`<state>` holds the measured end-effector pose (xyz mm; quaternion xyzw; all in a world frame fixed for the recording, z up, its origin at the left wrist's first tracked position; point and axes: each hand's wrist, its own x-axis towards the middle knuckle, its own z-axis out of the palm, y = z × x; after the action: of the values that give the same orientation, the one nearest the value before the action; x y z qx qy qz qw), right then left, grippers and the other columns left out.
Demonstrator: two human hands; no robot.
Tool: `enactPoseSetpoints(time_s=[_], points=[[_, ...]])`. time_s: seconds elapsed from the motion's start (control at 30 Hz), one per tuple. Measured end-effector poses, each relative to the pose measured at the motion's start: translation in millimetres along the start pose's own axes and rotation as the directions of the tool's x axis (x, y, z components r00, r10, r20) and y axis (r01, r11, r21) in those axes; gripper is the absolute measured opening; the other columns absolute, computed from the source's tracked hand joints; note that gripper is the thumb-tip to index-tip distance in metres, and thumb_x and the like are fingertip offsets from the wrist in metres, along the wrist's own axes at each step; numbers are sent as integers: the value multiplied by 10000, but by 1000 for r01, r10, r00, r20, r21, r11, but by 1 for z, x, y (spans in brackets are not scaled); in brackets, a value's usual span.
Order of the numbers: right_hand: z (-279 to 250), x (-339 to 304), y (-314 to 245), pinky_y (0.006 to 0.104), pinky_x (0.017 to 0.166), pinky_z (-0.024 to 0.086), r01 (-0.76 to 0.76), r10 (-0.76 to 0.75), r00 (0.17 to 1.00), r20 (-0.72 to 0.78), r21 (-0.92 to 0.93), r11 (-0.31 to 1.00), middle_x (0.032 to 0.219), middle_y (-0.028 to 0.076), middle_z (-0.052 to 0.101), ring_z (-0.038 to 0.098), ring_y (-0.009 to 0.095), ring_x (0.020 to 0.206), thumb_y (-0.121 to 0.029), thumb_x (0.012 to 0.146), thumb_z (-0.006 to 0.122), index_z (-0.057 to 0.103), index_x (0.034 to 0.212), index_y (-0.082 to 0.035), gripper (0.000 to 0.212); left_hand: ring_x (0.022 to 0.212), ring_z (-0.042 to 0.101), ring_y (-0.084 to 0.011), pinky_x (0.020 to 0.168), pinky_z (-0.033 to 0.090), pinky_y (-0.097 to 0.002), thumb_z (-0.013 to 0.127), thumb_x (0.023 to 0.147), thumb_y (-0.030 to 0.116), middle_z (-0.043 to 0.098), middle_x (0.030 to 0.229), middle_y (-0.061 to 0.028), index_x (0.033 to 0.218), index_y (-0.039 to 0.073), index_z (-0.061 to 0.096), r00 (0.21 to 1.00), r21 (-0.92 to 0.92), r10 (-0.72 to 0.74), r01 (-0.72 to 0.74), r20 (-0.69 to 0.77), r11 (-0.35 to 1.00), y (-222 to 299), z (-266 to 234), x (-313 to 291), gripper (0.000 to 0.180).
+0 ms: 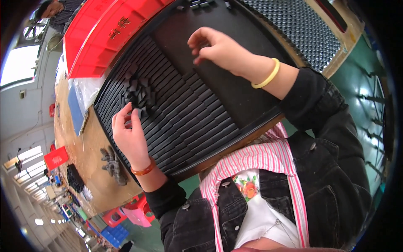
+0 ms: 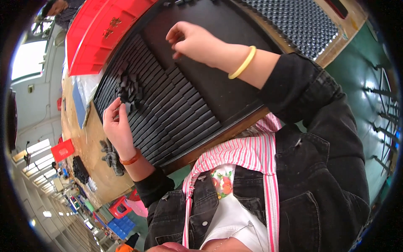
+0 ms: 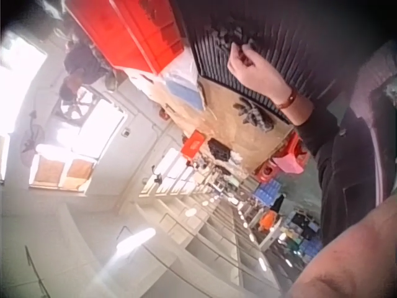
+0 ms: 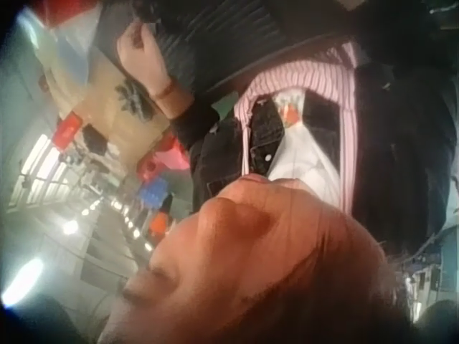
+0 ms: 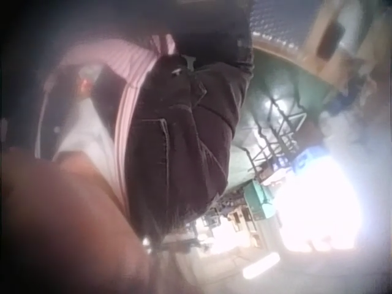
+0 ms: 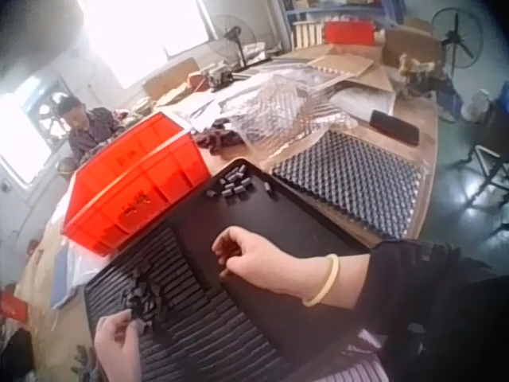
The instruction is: The person sorts small black cylindrical parts by hand, arranging them from a storage bin into a slotted tray.
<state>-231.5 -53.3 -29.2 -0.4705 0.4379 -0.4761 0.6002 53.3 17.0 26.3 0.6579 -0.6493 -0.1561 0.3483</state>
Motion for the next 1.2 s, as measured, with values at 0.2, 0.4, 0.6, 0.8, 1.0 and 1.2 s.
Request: enactPoseSetpoints(time_s=[0.2, 0.4, 0.6, 0.8, 1.0, 1.2], points=[[4, -2, -6, 285, 871, 542, 29, -30, 1000, 9, 115, 993, 1080, 96, 625, 646, 164, 946, -46, 944, 549, 568, 1124, 4, 188, 914, 596, -269, 808, 486, -362, 744, 797, 155, 589, 1032, -128, 1054, 25, 649, 981, 350, -75, 7, 181, 937, -39, -16, -8, 304], [3, -9, -13, 206, 589, 484, -88, 88, 996, 1, 38, 995, 808, 18, 639, 565, 55, 632, -298, 1012, 524, 633, 1031, -49, 273, 853, 600, -224, 758, 486, -318, 711, 829, 116, 608, 980, -103, 978, 10, 663, 995, 236, -26, 2, 96, 972, -26, -11, -8, 189], [8, -10, -19, 180, 499, 339, 79, -76, 997, 27, -119, 990, 645, -50, 477, 402, 17, 549, -337, 1017, 510, 643, 918, -77, 308, 731, 606, -178, 701, 491, -289, 681, 854, 72, 633, 839, -81, 978, -12, 673, 999, 176, -21, 15, 33, 984, -40, -19, -12, 150], [17, -22, -17, 197, 620, 438, 88, -57, 949, 311, -85, 993, 866, -26, 624, 474, 40, 646, -262, 1011, 540, 650, 1037, -42, 247, 733, 592, -83, 688, 487, -208, 642, 918, 42, 661, 894, -43, 1018, -34, 667, 991, -261, -131, 123, -14, 958, 26, -5, -16, 128], [23, -33, -30, 244, 557, 424, 186, -29, 847, 530, -245, 952, 693, 1, 541, 488, 69, 611, -208, 968, 604, 612, 953, -21, 188, 756, 589, -68, 689, 488, -186, 634, 913, -3, 654, 949, -38, 1098, -32, 646, 977, -475, 0, 103, 211, 874, 64, 43, -18, 188], [21, -30, -27, 265, 551, 407, 167, -73, 927, 368, -232, 958, 658, 18, 533, 482, 86, 599, -187, 944, 623, 596, 885, -14, 185, 849, 604, -132, 760, 491, -255, 690, 863, 29, 644, 1025, -89, 1161, -3, 636, 983, -337, 183, -162, 31, 928, 66, 61, -14, 305]])
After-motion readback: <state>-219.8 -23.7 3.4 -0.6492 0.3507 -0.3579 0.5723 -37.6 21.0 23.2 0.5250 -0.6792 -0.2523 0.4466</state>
